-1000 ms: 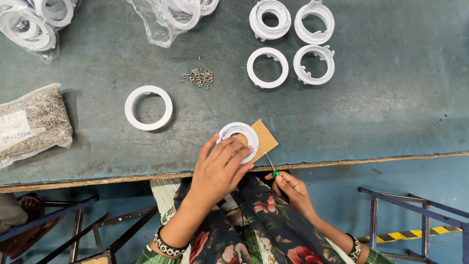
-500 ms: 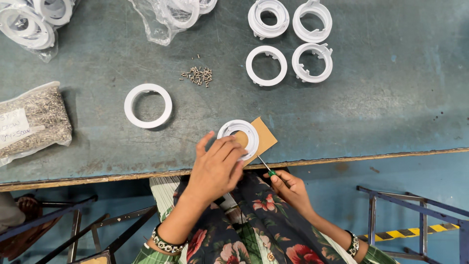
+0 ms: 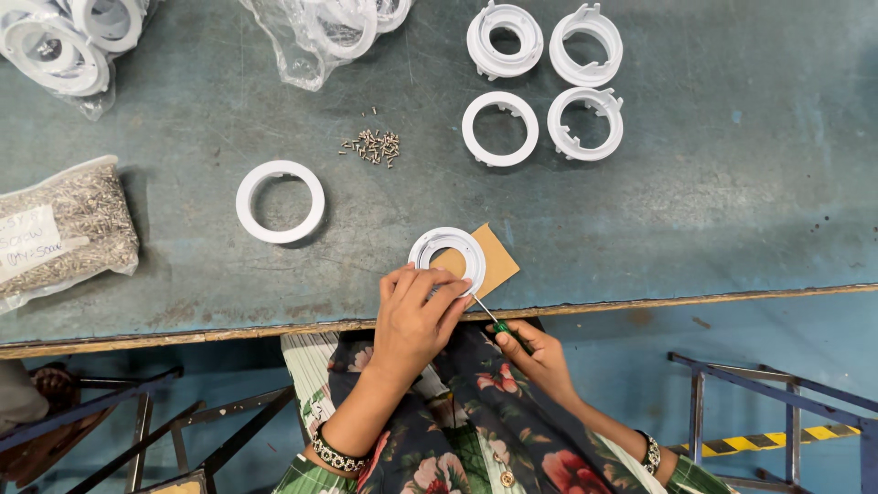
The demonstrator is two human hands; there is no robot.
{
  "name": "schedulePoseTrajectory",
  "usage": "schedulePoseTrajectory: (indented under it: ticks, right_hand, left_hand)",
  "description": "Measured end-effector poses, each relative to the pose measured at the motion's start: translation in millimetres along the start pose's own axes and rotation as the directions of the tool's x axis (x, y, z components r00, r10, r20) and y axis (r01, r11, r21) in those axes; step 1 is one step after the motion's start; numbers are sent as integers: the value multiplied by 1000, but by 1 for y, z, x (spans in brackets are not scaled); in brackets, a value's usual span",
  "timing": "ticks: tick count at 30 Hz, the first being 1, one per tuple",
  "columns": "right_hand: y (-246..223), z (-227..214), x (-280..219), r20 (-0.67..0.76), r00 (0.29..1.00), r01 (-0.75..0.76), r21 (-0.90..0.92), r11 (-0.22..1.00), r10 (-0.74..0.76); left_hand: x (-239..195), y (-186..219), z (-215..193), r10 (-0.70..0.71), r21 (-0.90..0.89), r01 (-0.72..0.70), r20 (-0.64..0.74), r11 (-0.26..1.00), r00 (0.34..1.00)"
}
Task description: The person assembles white plastic light fixture rings by placing one ring into another on a work surface and using a small green screwdriver to secure them together with screws.
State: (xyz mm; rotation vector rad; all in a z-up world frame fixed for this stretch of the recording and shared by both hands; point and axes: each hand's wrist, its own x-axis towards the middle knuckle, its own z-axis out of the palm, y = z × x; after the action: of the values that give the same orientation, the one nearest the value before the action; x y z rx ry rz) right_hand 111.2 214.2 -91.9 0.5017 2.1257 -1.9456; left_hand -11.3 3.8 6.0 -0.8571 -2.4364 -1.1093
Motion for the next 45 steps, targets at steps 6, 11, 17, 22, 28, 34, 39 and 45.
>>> schedulePoseTrajectory:
  ticks: [6, 11, 17, 22, 28, 34, 39, 45]
  right_hand:
    - [-7, 2, -1, -19, 1000, -12, -21, 1000, 11]
    - [-21, 1, -9, -100, 993, 41, -248, 968, -68]
    - [-46, 6, -16, -151, 911, 212, -629, 748, -385]
    - [-40, 5, -14, -107, 971, 150, -420, 895, -213]
    - [-9, -4, 2, 377, 795, -607, 504, 614, 475]
    - [14, -12, 2, 433, 826, -562, 595, 574, 360]
    - [15, -12, 2, 119, 959, -285, 416, 864, 259]
    - [16, -8, 7, 137, 916, -402, 292, 868, 378]
  left_hand:
    - [-2, -1, 1, -4, 4, 4, 11, 1000, 1000]
    - [-2, -3, 3, 28, 44, -29, 9, 999, 1000]
    - [-2, -2, 2, 15, 41, -16, 10, 999, 1000]
    - [-3, -3, 2, -20, 4, 20, 27, 1000, 999]
    - [-5, -7, 0, -30, -26, 31, 29, 999, 999]
    - [-8, -6, 1, -46, -44, 47, 16, 998, 999]
    - [-7, -5, 0, -27, -45, 27, 2, 999, 1000]
    - [-5, -8, -1, 6, -38, -6, -6, 999, 1000]
